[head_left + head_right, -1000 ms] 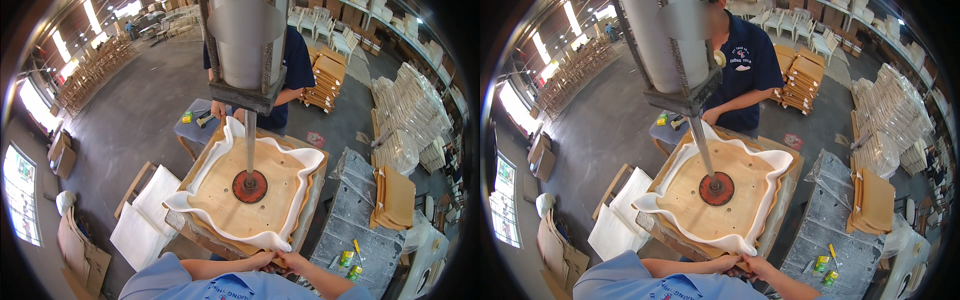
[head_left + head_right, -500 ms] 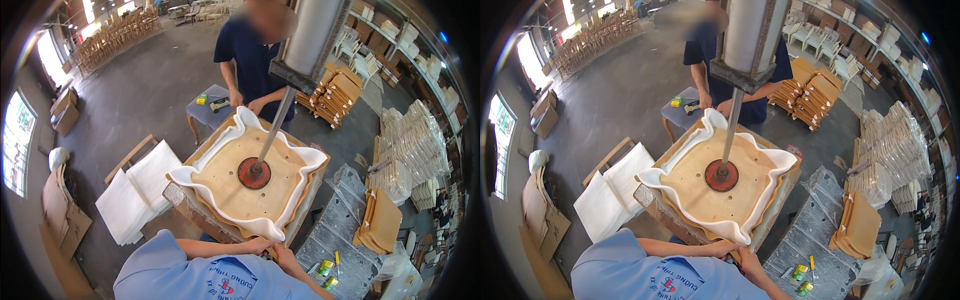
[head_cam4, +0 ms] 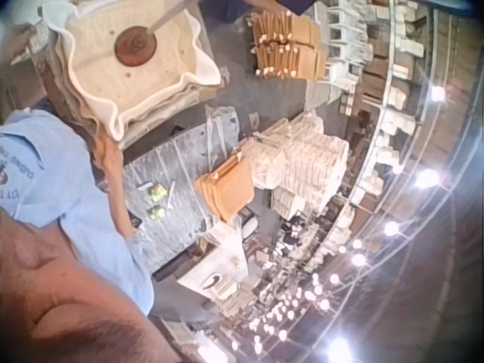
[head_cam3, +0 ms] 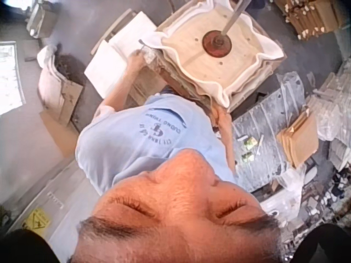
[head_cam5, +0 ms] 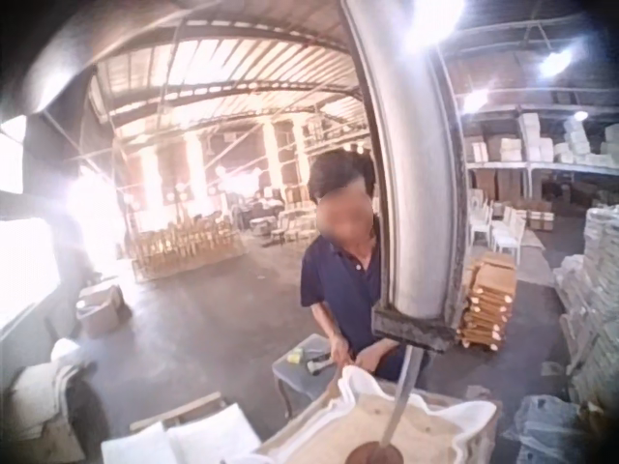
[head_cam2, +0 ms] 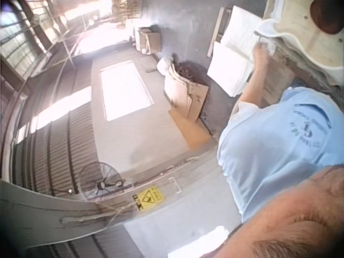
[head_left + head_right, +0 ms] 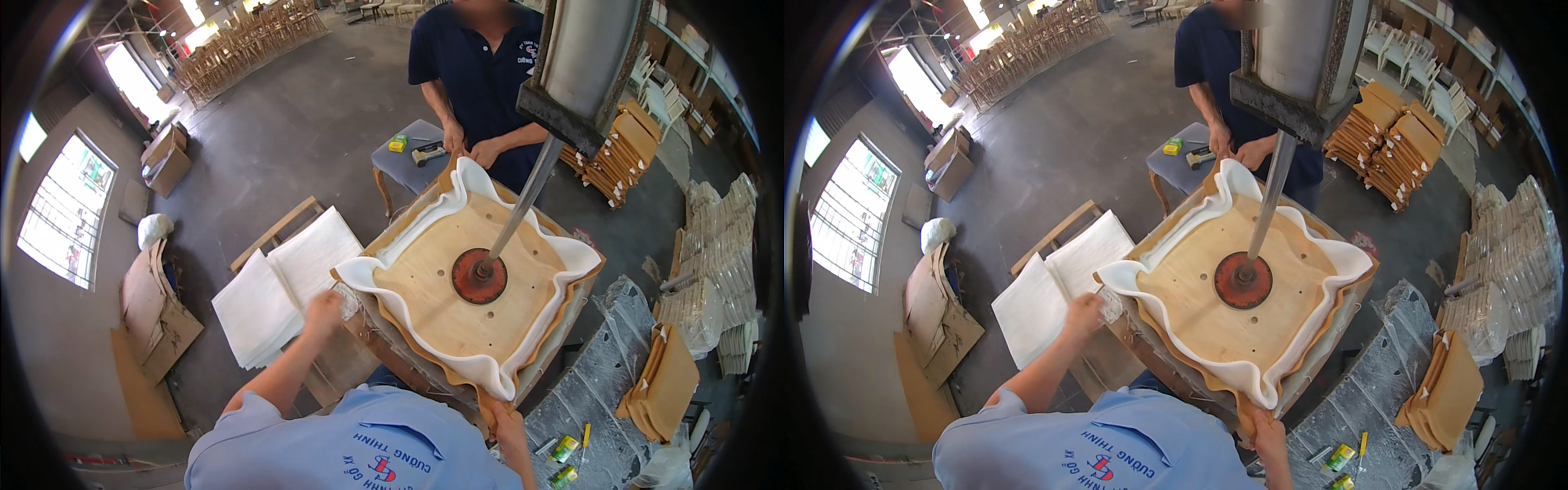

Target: The person places a brown paper sheet and a white foam pad onto an inverted chair seat. They then use a staple gun to secure the foam and paper to the wooden frame while a coworker assists by holding the materials in place.

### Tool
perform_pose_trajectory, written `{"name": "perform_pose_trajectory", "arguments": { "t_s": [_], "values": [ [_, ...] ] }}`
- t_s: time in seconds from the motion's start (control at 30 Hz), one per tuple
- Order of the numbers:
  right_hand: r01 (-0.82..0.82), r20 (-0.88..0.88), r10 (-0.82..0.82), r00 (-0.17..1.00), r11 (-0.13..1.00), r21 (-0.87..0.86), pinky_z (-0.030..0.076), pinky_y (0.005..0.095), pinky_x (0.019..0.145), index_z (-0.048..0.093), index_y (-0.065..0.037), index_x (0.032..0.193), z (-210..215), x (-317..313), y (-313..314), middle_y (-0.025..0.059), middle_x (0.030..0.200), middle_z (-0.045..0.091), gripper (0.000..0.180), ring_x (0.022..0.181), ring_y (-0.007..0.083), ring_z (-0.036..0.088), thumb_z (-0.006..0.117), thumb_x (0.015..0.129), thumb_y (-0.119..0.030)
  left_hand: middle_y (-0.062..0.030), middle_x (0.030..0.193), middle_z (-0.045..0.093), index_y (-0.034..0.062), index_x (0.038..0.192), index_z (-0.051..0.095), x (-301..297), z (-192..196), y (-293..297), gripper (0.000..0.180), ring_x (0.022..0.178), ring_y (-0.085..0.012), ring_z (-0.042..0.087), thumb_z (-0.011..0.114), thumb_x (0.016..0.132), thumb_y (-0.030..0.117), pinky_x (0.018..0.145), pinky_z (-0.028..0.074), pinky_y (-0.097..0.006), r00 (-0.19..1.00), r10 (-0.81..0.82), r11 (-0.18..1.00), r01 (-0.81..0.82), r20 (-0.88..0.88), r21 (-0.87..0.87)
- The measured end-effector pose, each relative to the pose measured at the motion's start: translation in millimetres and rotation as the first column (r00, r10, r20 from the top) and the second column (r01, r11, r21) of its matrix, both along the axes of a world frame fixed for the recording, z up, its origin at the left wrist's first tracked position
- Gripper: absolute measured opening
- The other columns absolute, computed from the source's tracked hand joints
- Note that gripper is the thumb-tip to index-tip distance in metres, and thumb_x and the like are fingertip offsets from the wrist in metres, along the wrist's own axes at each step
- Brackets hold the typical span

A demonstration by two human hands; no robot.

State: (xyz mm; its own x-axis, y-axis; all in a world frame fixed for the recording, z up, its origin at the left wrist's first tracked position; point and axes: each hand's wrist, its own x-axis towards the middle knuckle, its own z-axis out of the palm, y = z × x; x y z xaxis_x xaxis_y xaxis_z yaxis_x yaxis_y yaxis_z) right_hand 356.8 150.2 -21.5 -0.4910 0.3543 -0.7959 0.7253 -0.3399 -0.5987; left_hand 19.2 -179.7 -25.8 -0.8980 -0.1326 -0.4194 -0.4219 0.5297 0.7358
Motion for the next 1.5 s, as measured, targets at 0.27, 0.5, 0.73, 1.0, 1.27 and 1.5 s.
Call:
{"name": "perform_pose_trajectory", "arguments": {
  "t_s": [0.27,0.5,0.73,1.0,1.27,1.5],
  "values": [
    [0.151,-0.054,-0.147,0.988,0.986,0.072,0.043,0.0299,0.041,0.068,-0.001,0.099,-33,4,5,0.0050,0.067,0.063,0.040,0.048,0.0157,0.058,0.060,0.107,-0.039,-0.0125,0.103,0.076,0.0053,0.129,0.072,-113,0,-28,0.036,0.080,-0.0215,0.073,0.063,0.095,0.015,0.071,0.060,-0.036,0.874,-0.369,0.929,0.354,0.317,0.104],
    [0.547,-0.156,-0.532,0.832,0.835,0.067,0.047,0.0318,0.045,0.065,-0.009,0.095,-33,0,-29,0.0047,0.067,0.063,0.034,0.050,0.0170,0.059,0.062,0.107,-0.041,-0.0136,0.100,0.079,0.0006,0.115,0.077,-157,-16,-3,0.031,0.080,-0.0199,0.076,0.076,0.084,0.004,0.068,0.063,-0.033,0.438,-0.724,0.634,0.727,0.533,0.263],
    [0.537,-0.108,-0.625,0.773,0.736,-0.413,0.052,0.0349,0.061,0.065,-0.008,0.103,-31,-77,-166,0.0039,0.085,0.064,0.025,0.069,0.0188,0.060,0.064,0.105,-0.034,-0.0128,0.079,0.078,0.0011,0.090,0.078,-166,-36,26,0.072,0.066,-0.0222,0.075,0.049,0.103,0.066,0.060,0.061,-0.034,0.108,-0.798,0.337,0.896,0.592,0.290],
    [0.298,-0.104,-0.416,0.904,0.784,-0.545,0.048,0.0288,0.063,0.068,-0.004,0.115,-45,-272,-236,0.0055,0.093,0.070,0.028,0.072,0.0153,0.062,0.068,0.103,-0.029,-0.0152,0.076,0.075,-0.0020,0.090,0.077,-177,-48,25,0.080,0.061,-0.0235,0.072,0.045,0.103,0.070,0.054,0.058,-0.032,0.000,-0.828,0.343,0.791,0.561,0.506],
    [0.480,-0.004,-0.603,0.798,0.639,-0.601,0.049,0.0312,0.060,0.066,-0.008,0.118,-47,-284,-255,0.0069,0.099,0.073,0.021,0.080,0.0193,0.071,0.068,0.101,-0.021,-0.0153,0.072,0.072,-0.0019,0.086,0.074,-176,-54,28,0.077,0.058,-0.0231,0.071,0.051,0.102,0.070,0.050,0.056,-0.032,-0.084,-0.833,0.293,0.772,0.547,0.564],
    [0.526,0.111,-0.587,0.802,0.605,-0.598,0.044,0.0345,0.065,0.071,-0.016,0.111,-50,-301,-252,0.0035,0.095,0.073,0.033,0.080,0.0232,0.070,0.058,0.106,-0.046,-0.0152,0.067,0.070,0.0006,0.084,0.073,-178,-63,36,0.088,0.060,-0.0261,0.071,0.041,0.099,0.082,0.054,0.056,-0.036,-0.188,-0.777,0.266,0.768,0.601,0.583]
  ]
}}
